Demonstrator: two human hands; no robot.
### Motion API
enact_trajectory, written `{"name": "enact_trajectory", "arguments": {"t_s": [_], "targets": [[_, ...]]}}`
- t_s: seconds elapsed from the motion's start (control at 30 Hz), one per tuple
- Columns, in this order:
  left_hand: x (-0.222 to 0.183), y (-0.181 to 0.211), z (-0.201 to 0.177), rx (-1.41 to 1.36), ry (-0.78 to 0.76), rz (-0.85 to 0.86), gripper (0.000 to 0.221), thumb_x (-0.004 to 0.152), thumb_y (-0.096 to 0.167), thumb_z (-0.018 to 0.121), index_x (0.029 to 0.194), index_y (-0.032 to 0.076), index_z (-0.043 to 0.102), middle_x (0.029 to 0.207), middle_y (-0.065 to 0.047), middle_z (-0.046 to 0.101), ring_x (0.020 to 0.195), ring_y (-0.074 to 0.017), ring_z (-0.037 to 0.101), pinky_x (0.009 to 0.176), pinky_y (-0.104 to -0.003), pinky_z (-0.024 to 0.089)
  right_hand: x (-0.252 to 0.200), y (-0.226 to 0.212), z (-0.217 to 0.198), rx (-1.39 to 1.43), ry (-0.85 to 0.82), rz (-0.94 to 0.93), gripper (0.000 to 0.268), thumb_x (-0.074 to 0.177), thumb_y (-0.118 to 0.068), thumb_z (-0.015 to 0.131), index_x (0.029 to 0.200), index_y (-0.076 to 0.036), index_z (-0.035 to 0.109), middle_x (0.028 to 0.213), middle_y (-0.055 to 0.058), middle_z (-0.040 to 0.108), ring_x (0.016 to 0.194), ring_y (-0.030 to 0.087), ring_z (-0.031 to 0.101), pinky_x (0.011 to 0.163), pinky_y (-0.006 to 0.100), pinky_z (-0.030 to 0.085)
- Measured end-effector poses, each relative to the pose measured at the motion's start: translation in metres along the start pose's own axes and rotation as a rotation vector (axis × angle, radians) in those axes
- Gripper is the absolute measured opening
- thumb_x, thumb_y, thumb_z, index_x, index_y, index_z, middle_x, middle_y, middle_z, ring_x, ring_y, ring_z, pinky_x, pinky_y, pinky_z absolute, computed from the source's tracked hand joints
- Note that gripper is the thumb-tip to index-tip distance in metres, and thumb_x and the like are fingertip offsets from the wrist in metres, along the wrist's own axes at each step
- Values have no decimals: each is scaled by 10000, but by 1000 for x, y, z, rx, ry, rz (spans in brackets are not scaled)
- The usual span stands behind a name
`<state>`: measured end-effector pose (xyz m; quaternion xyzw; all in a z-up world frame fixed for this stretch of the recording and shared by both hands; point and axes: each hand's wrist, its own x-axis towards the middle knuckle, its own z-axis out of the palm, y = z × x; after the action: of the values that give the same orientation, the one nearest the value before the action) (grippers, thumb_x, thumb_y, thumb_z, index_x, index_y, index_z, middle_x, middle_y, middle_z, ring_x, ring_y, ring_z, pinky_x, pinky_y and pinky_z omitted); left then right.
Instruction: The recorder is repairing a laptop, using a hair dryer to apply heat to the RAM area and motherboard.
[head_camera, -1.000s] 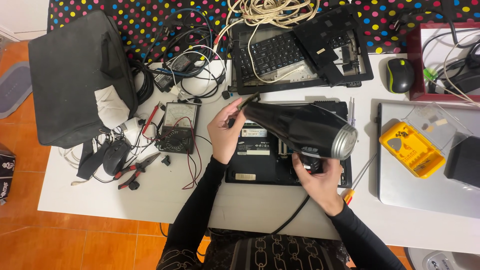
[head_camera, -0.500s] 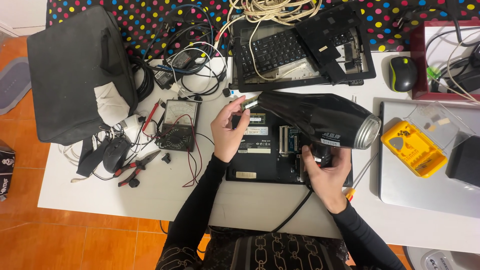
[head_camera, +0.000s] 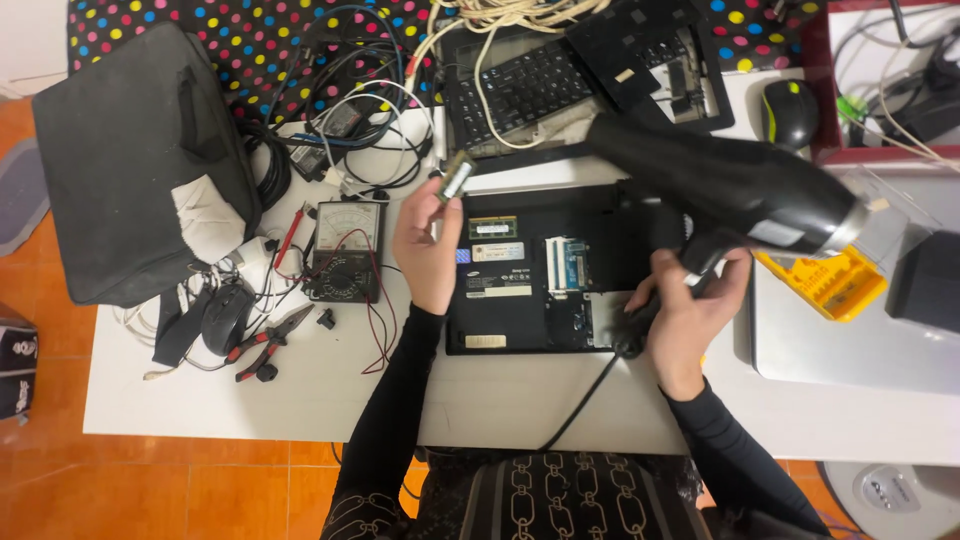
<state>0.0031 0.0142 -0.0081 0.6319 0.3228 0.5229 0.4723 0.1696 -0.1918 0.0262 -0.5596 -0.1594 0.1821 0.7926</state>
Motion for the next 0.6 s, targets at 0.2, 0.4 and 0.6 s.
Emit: {"name": "enact_trajectory", "arguments": {"t_s": [0.2,0.4,0.6], "targets": [[3,-3,0,-160,33,-69,299,980,-13,721,1268,-4,641,1014,-10,636,1000,-84,669,906,-225,540,23,8,-22,176,253,-34,327,1001,-9,588,1251,-60,383,872,90,536,524,195,529,468,342,487],[18,-26,13,-164,-35,-104,325,990,-29,757,1298,-25,651,918,4,589,884,-80,583,783,-213,477,32,7,-30,223,315,-67,294,1009,-33,600,1202,-56,379,929,121,596,534,200,551,468,347,492],[61,-23,56,-77,-277,93,296,974,-8,756,1219,-30,590,1145,-102,715,1069,-147,710,925,-258,577,34,6,-26,229,280,-35,369,977,-21,619,1232,-69,358,911,106,561,530,185,551,474,333,502]]}}
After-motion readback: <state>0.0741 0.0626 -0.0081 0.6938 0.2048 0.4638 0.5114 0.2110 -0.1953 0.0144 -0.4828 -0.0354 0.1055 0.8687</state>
